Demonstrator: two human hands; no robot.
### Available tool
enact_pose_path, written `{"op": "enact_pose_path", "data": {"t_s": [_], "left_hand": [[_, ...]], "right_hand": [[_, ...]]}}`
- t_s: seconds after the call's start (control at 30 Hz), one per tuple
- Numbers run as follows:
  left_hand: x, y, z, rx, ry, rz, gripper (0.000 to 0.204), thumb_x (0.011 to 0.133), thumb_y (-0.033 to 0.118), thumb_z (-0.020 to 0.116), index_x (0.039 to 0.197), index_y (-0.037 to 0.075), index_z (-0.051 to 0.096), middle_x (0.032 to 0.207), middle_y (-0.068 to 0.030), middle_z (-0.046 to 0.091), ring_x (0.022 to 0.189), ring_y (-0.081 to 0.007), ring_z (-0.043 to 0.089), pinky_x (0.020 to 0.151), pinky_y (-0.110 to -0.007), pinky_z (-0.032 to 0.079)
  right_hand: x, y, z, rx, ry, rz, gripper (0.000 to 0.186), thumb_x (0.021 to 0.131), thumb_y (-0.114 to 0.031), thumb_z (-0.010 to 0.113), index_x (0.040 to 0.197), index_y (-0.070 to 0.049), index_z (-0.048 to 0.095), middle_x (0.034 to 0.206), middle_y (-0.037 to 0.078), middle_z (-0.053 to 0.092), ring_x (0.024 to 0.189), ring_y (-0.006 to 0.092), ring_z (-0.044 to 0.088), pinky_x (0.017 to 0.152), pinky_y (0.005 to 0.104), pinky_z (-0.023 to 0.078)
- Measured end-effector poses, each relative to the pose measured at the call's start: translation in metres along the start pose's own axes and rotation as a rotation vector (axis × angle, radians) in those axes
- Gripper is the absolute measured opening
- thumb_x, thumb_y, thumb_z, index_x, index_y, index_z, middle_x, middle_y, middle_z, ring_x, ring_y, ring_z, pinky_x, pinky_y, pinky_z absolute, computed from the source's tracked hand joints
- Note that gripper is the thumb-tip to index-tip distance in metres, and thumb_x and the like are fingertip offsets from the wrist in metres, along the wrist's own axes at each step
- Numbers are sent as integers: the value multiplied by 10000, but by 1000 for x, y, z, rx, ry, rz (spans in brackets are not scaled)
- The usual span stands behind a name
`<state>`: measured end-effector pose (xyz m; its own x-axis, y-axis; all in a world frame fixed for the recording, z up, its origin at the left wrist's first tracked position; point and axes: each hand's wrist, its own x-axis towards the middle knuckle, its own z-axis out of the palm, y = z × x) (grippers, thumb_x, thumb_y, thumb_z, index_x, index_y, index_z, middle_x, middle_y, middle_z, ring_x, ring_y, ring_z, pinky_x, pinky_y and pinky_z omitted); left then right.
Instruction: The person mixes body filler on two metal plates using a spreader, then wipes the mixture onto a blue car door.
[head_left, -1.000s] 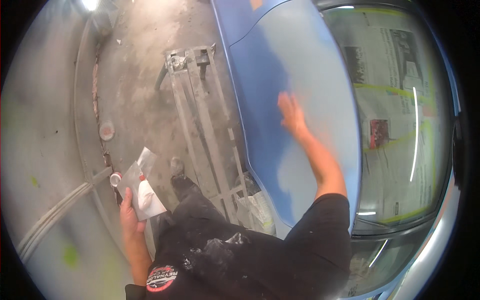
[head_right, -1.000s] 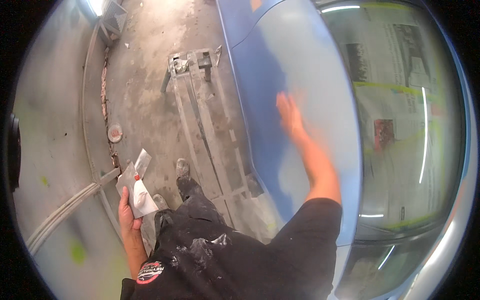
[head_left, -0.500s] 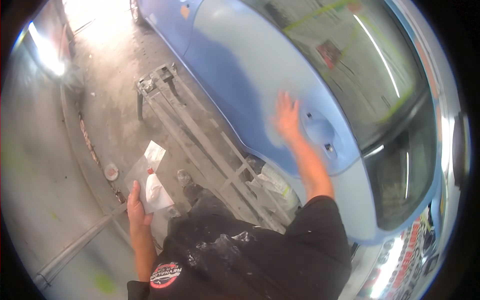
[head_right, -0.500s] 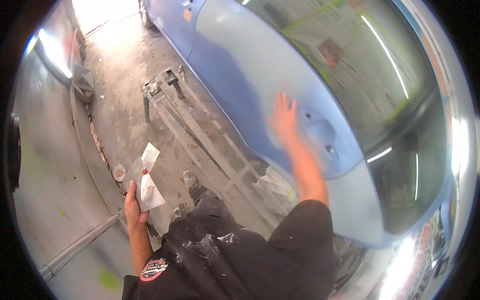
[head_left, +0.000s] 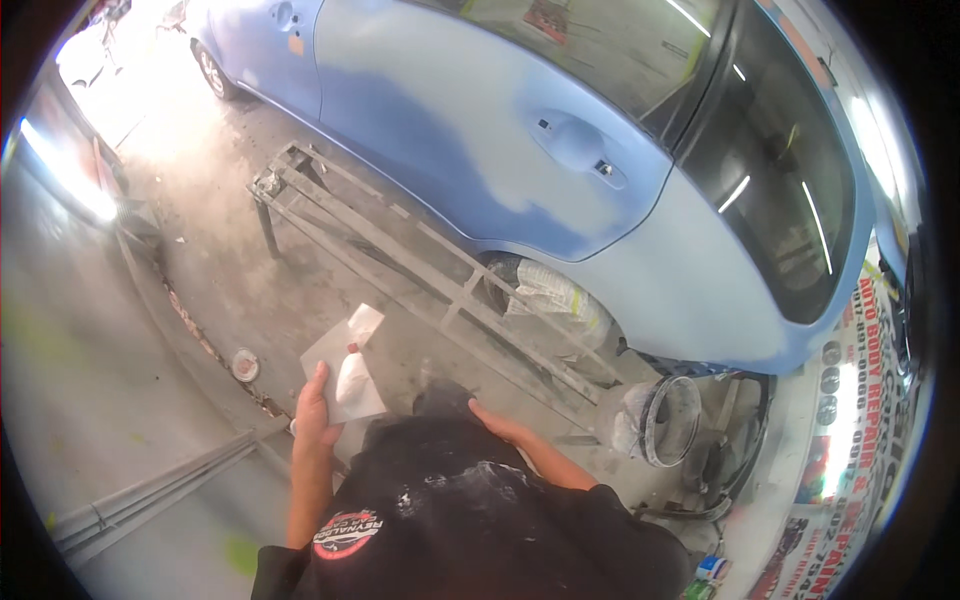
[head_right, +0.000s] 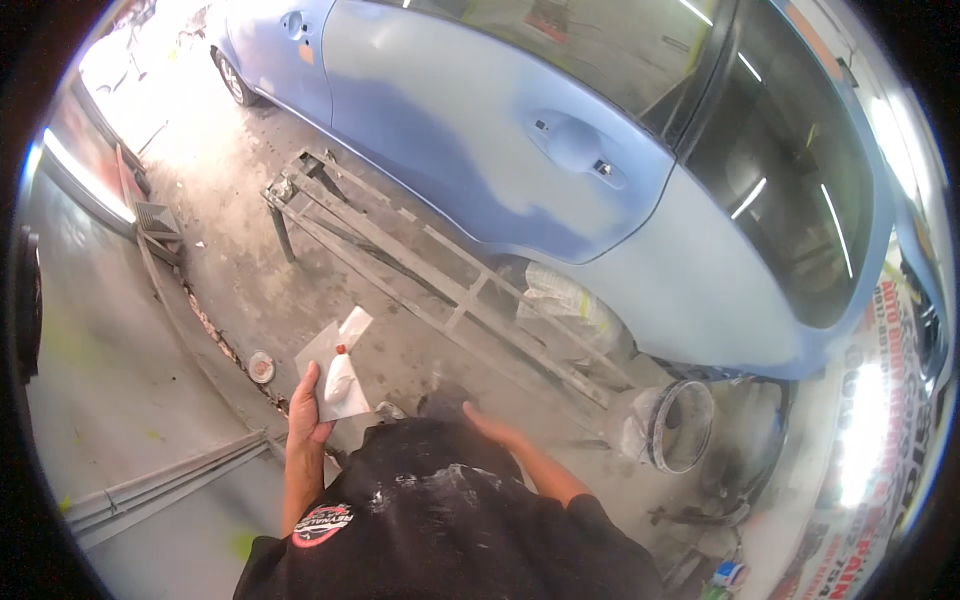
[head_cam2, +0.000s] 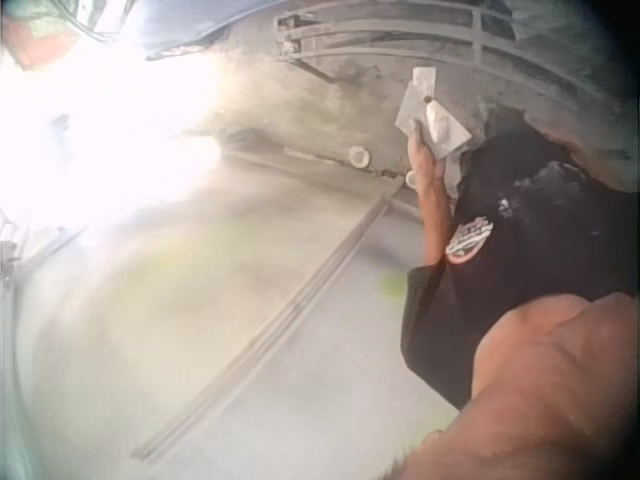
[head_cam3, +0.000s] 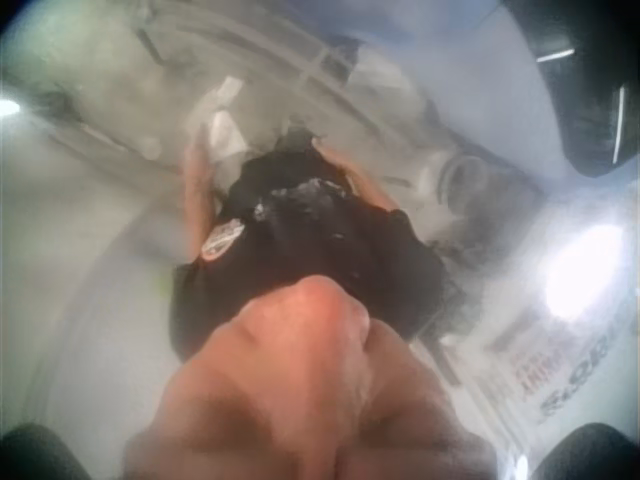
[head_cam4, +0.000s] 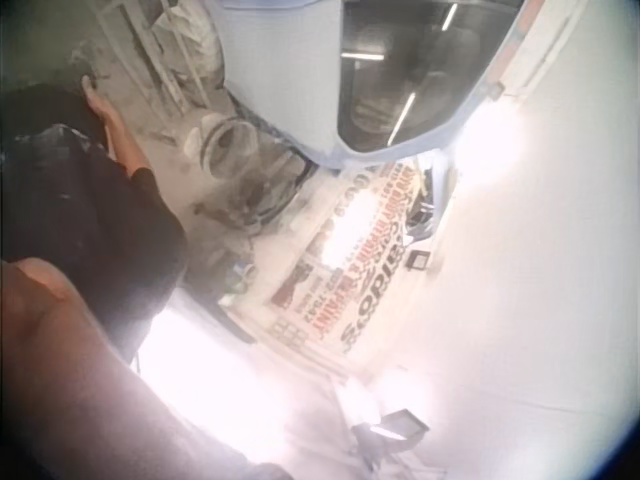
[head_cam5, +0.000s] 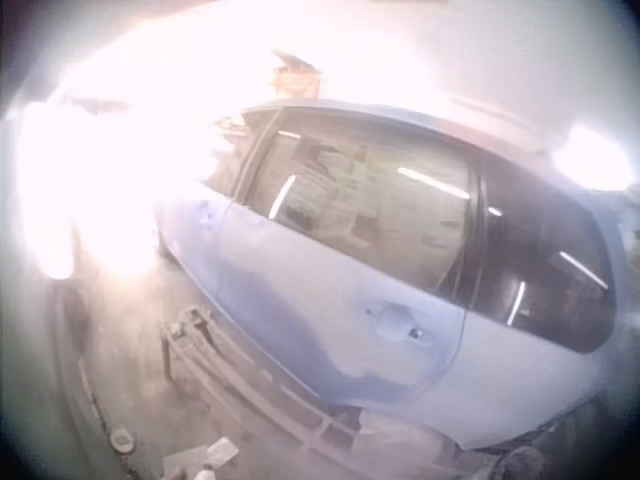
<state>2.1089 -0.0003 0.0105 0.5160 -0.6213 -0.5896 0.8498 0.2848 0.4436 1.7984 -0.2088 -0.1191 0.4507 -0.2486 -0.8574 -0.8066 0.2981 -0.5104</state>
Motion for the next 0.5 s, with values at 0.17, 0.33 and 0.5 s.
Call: {"op": "enact_pose_path", "data": {"t_s": [0.17, 0.33, 0.5], "left_hand": [[-6, -12, 37, 55, -87, 14, 387, 1018, 291, 531, 1230, -31, 564, 1144, -140, 667, 997, -245, 673, 893, -389, 542], [-13, -47, 72, 74, -155, 74, 389, 1023, 297, 516, 1224, -31, 572, 1141, -138, 668, 981, -240, 676, 901, -385, 535], [-13, -116, 107, 69, -159, 82, 413, 1024, 307, 515, 1295, -4, 532, 1207, -134, 656, 1050, -240, 666, 943, -396, 534]], "right_hand": [[-32, -48, 6, -267, 61, -263, 694, 1006, -591, 384, 1418, -43, 491, 1435, 142, 494, 1321, 252, 450, 1116, 369, 318], [-80, -79, -17, -232, -268, -387, 588, 1044, -497, 361, 1421, -70, 508, 1461, 114, 503, 1331, 236, 464, 1145, 367, 305], [-122, -63, -82, -307, -443, -598, 597, 1040, -493, 399, 1353, -12, 568, 1348, 145, 588, 1279, 265, 523, 1089, 347, 364]]}}
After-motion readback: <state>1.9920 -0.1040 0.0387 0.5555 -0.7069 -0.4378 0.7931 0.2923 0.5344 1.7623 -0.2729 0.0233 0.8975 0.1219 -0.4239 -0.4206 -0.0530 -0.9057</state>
